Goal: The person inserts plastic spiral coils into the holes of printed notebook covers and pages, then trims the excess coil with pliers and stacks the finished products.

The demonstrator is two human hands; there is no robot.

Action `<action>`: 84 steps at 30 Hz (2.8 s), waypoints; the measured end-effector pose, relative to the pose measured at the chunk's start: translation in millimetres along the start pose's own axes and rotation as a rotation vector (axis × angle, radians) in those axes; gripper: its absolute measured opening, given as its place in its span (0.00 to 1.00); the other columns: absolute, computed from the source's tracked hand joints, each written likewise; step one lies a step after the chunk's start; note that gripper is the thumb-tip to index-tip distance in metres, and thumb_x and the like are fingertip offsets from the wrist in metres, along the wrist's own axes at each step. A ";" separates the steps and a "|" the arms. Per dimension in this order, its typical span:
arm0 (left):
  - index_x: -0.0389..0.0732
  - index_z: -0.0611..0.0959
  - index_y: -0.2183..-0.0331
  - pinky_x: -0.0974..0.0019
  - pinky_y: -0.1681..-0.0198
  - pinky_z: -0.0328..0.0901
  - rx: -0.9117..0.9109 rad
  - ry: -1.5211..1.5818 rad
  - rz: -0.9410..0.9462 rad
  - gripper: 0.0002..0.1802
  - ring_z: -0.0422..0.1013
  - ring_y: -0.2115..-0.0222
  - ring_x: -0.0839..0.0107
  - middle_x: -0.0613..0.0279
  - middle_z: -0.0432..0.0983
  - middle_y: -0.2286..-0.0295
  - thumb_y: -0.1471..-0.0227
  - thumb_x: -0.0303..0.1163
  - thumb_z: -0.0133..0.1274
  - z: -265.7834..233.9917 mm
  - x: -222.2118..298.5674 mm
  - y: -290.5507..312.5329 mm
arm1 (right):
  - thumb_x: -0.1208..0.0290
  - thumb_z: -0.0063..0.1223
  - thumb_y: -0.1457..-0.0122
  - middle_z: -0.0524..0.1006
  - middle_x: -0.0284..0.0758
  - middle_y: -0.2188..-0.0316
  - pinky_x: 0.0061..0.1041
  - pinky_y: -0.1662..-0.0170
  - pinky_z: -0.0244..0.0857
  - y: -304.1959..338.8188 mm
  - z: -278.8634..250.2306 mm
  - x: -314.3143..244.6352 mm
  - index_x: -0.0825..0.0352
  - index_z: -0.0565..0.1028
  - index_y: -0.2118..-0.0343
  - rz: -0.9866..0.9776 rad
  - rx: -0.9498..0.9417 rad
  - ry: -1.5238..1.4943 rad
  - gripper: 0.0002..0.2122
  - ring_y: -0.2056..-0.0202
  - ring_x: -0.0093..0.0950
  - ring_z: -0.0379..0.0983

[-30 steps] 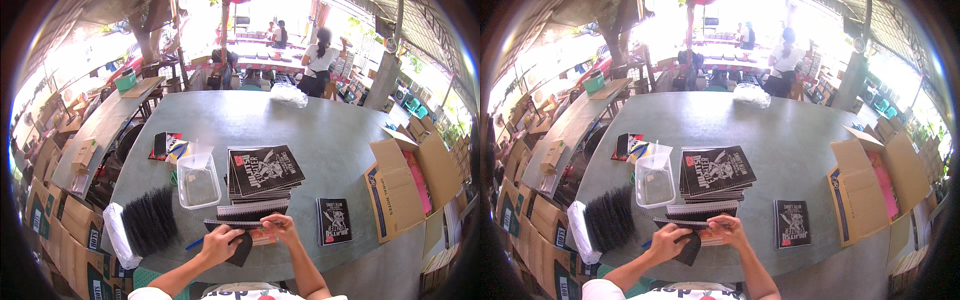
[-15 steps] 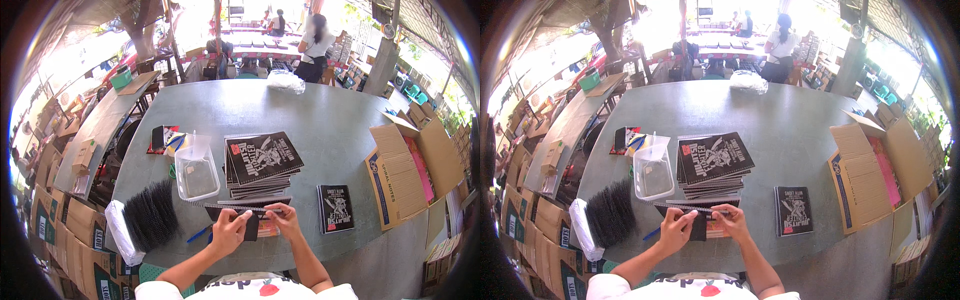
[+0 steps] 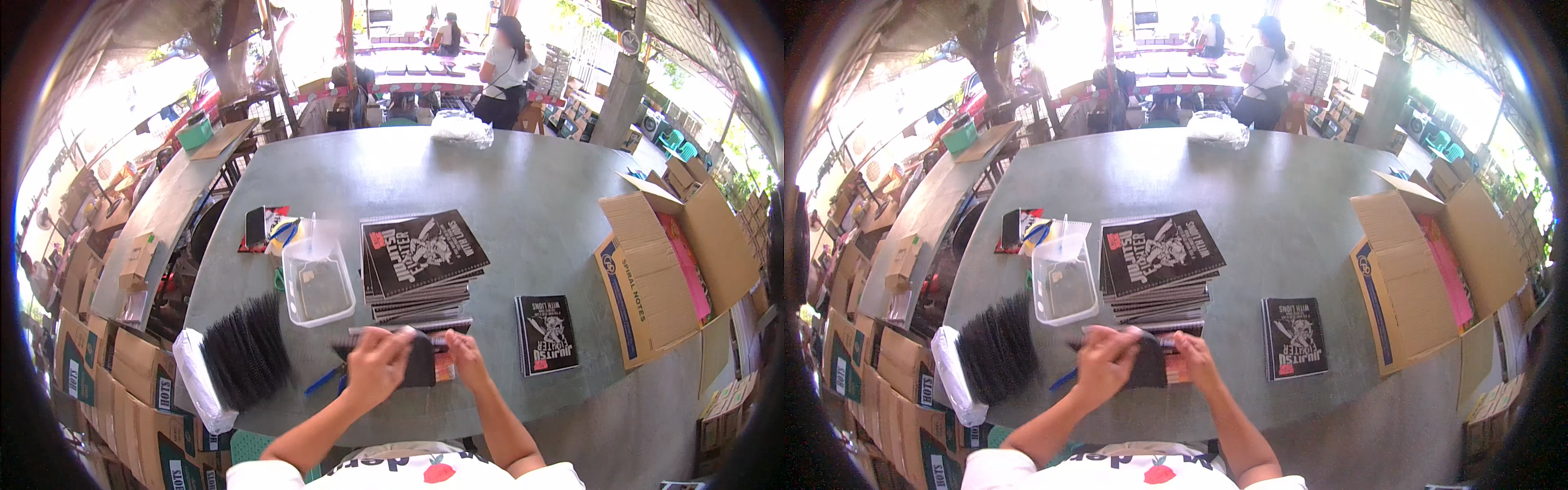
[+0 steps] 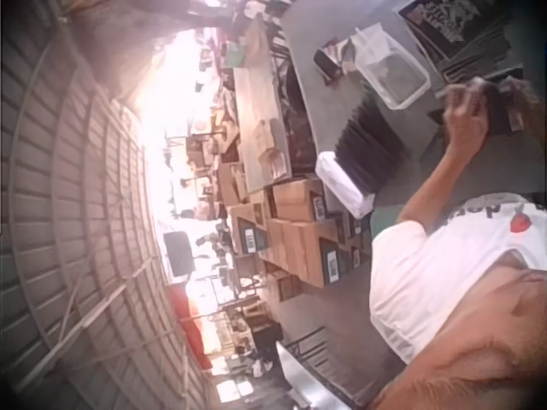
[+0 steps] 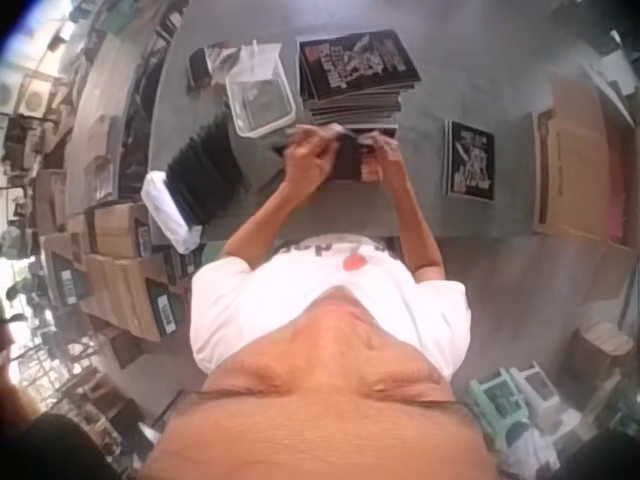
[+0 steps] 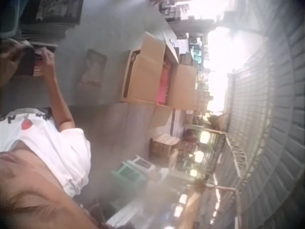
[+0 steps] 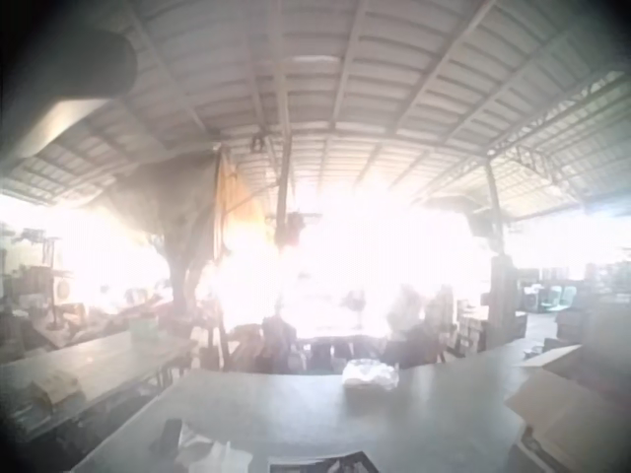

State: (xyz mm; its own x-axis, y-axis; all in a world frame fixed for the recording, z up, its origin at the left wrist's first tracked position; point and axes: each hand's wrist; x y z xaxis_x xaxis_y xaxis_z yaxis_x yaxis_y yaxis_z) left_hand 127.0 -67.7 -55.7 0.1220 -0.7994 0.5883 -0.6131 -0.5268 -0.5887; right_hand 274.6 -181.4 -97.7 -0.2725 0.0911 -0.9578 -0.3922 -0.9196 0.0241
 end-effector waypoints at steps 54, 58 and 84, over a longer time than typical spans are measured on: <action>0.36 0.73 0.58 0.57 0.57 0.62 -0.518 -0.421 -0.195 0.27 0.66 0.62 0.54 0.51 0.70 0.67 0.59 0.41 0.59 -50.3 -79.9 99.6 | 0.69 0.58 0.52 0.77 0.41 0.67 0.27 0.62 0.68 3.7 28.7 -52.7 0.70 0.76 0.62 -0.263 -0.049 1.096 0.14 0.67 0.29 0.75; 0.33 0.66 0.51 0.54 0.56 0.60 -0.644 -0.504 -0.371 0.38 0.62 0.59 0.51 0.45 0.65 0.61 0.62 0.39 0.59 -46.7 -108.8 120.9 | 0.68 0.55 0.51 0.76 0.41 0.70 0.32 0.59 0.66 -19.8 86.7 -35.7 0.70 0.73 0.65 -0.548 -0.215 1.228 0.12 0.63 0.36 0.72; 0.38 0.73 0.58 0.65 0.68 0.64 -0.386 -0.026 -0.695 0.18 0.72 0.71 0.67 0.58 0.75 0.73 0.50 0.36 0.46 -81.6 -74.4 43.5 | 0.79 0.52 0.54 0.75 0.39 0.63 0.30 0.56 0.65 -101.9 124.5 -7.4 0.62 0.78 0.63 -0.408 -0.470 1.014 0.13 0.62 0.37 0.71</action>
State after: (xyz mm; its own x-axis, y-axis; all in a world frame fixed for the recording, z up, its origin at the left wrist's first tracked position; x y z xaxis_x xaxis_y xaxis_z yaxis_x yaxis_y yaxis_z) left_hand 27.5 -7.5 -79.8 0.5911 -0.3333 0.7345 -0.6168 -0.7736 0.1453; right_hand 207.2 -40.8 -57.4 0.7003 0.2602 -0.6647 0.1295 -0.9621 -0.2401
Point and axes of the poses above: each hand's wrist, its own y-axis away from the middle knuckle, its own z-axis out of the palm, x = y × z
